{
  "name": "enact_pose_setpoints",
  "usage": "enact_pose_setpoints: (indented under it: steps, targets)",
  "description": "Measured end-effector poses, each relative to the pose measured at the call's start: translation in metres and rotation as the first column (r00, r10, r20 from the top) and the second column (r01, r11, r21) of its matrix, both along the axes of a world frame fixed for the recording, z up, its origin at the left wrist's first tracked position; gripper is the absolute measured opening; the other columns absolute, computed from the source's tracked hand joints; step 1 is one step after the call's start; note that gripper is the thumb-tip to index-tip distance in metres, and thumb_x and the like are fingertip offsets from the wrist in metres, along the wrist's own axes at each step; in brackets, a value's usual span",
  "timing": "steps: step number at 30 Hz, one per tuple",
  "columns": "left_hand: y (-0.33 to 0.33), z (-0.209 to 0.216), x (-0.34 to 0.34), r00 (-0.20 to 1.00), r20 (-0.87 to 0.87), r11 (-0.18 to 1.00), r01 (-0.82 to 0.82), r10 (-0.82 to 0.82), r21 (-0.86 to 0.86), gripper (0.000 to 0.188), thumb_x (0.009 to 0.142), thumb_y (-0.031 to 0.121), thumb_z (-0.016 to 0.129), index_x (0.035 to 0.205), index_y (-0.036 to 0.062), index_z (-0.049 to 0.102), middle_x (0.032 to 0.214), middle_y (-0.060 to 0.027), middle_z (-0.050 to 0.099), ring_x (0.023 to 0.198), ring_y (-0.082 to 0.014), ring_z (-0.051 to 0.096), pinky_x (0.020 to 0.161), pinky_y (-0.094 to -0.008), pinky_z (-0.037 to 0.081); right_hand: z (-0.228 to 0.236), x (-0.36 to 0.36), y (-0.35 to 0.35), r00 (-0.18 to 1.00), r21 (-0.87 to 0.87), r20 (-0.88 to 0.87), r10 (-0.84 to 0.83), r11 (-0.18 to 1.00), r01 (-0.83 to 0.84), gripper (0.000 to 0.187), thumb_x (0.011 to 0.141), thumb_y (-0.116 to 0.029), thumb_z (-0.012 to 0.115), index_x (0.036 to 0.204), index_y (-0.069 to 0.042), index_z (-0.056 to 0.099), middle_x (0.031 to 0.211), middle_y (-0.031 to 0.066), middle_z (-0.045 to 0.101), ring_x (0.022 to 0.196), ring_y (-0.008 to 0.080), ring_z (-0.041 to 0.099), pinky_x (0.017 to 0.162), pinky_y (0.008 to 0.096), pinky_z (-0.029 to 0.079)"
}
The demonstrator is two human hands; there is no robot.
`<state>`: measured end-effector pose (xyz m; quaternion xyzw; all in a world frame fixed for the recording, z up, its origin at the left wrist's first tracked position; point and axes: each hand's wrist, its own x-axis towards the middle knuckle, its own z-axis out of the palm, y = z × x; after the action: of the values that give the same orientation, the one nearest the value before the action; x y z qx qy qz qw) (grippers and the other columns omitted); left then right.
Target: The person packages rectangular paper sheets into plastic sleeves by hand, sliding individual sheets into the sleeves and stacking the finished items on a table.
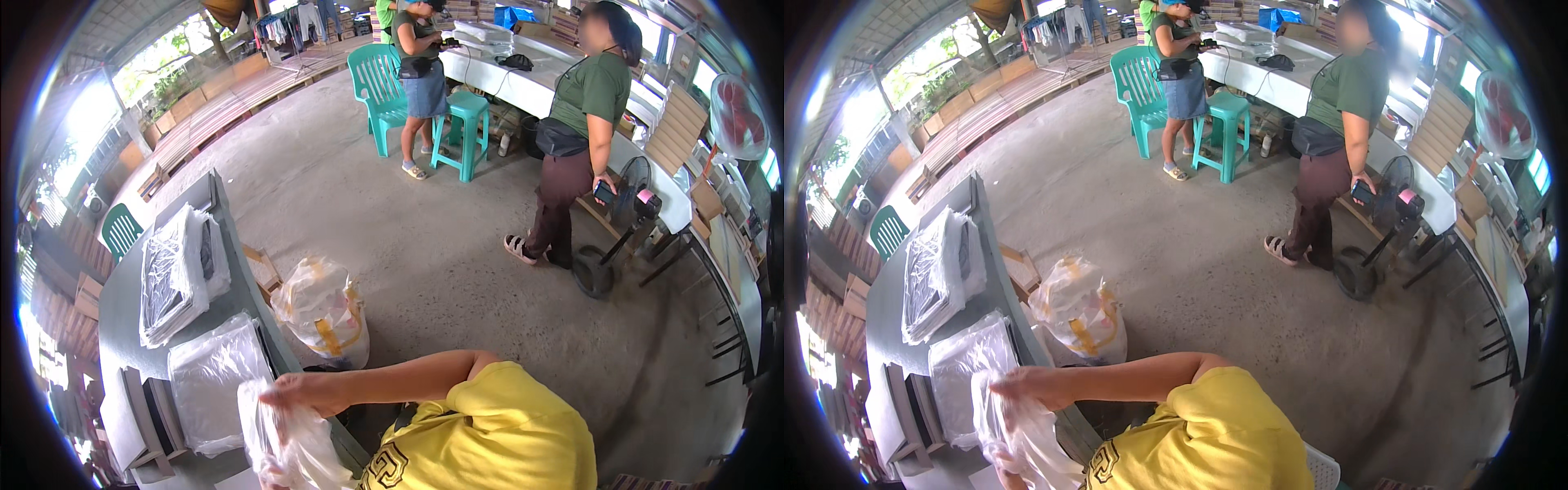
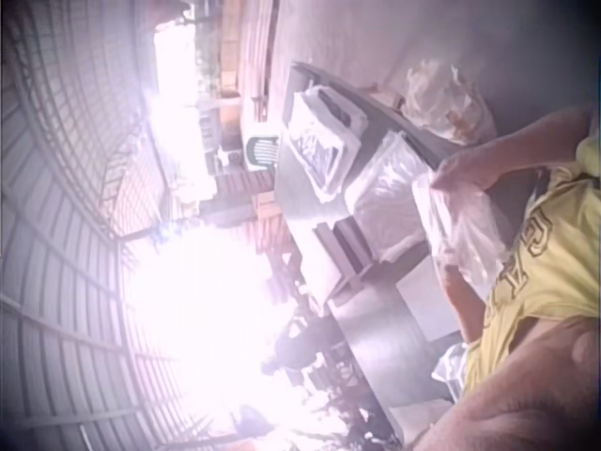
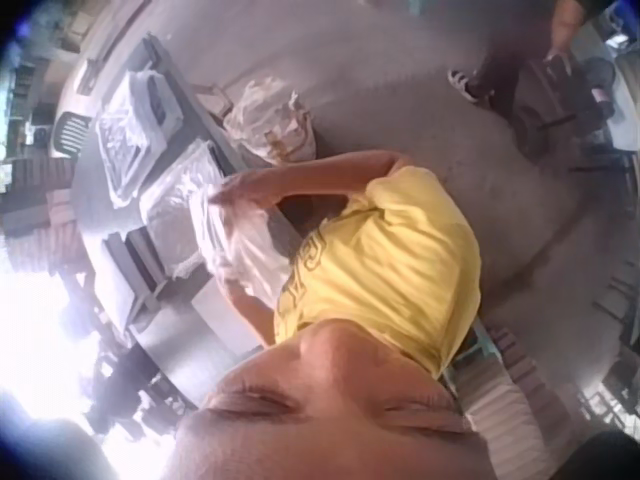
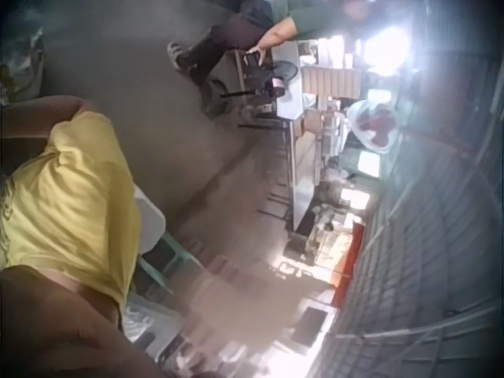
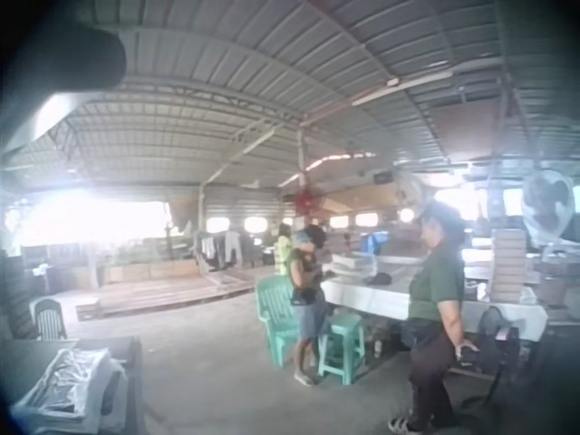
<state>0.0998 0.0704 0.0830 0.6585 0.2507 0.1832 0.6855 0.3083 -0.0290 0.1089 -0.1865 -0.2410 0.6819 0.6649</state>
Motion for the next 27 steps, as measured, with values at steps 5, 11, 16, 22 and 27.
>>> enact_pose_setpoints:
  steps: [5, 11, 16, 22, 27]
  targets:
    - [0.010, 0.011, -0.010, 0.985, 0.162, 0.987, 0.075, -0.052, -0.139, 0.042, 0.078, 0.030, 0.056, 0.103, -0.0039, 0.051, 0.088, -0.0114, 0.057, 0.080, -0.0171, 0.054, 0.069, -0.0266, 0.045, -0.037, 0.011, -0.005, 0.732, 0.107, 0.418, 0.538, 0.771, -0.628, 0.033, 0.083, -0.040, 0.047, 0.068, -0.012, 0.049, 0.053, -0.0031, 0.040, 0.041, 0.0063, 0.039, 0.037, 0.0194, 0.035]
    - [-0.009, 0.050, 0.017, 0.705, -0.470, 0.828, 0.550, -0.530, -0.110, 0.048, 0.080, 0.033, 0.052, 0.110, -0.0043, 0.046, 0.090, -0.0143, 0.057, 0.078, -0.0230, 0.056, 0.071, -0.0305, 0.046, -0.081, 0.045, -0.014, -0.296, -0.353, 0.907, 0.301, 0.925, -0.141, 0.027, 0.073, -0.030, 0.056, 0.082, -0.005, 0.058, 0.078, 0.0154, 0.059, 0.074, 0.0299, 0.057, 0.067, 0.0391, 0.045]
    - [0.040, 0.012, 0.004, 0.776, -0.592, 0.580, 0.591, -0.218, 0.560, 0.023, 0.076, 0.010, 0.048, 0.095, -0.0018, 0.054, 0.099, -0.0192, 0.054, 0.098, -0.0318, 0.046, 0.082, -0.0417, 0.036, 0.046, 0.017, -0.034, 0.314, -0.056, 0.867, 0.387, 0.701, -0.711, 0.021, 0.074, -0.017, 0.050, 0.063, 0.000, 0.057, 0.060, 0.0098, 0.056, 0.052, 0.0193, 0.054, 0.051, 0.0302, 0.042]
    - [-0.046, 0.072, 0.027, 0.707, -0.301, 0.271, 0.574, -0.641, 0.773, 0.024, 0.070, 0.005, 0.047, 0.093, 0.0014, 0.054, 0.077, -0.0149, 0.056, 0.074, -0.0326, 0.054, 0.062, -0.0392, 0.045, -0.106, 0.083, -0.002, -0.870, 0.664, 0.166, -0.464, 0.705, -0.249, 0.021, 0.069, -0.020, 0.050, 0.077, -0.004, 0.062, 0.083, 0.0106, 0.061, 0.082, 0.0264, 0.057, 0.068, 0.0371, 0.046]
    - [-0.006, 0.021, 0.007, 0.728, -0.682, 0.320, 0.665, -0.071, 0.675, 0.031, 0.075, 0.020, 0.052, 0.101, 0.0017, 0.052, 0.083, -0.0203, 0.057, 0.074, -0.0360, 0.055, 0.062, -0.0413, 0.046, -0.117, 0.063, 0.019, -0.887, 0.020, 0.452, -0.090, 0.996, -0.091, 0.025, 0.070, -0.010, 0.050, 0.092, -0.003, 0.061, 0.099, 0.0109, 0.057, 0.097, 0.0262, 0.051, 0.080, 0.0370, 0.042]
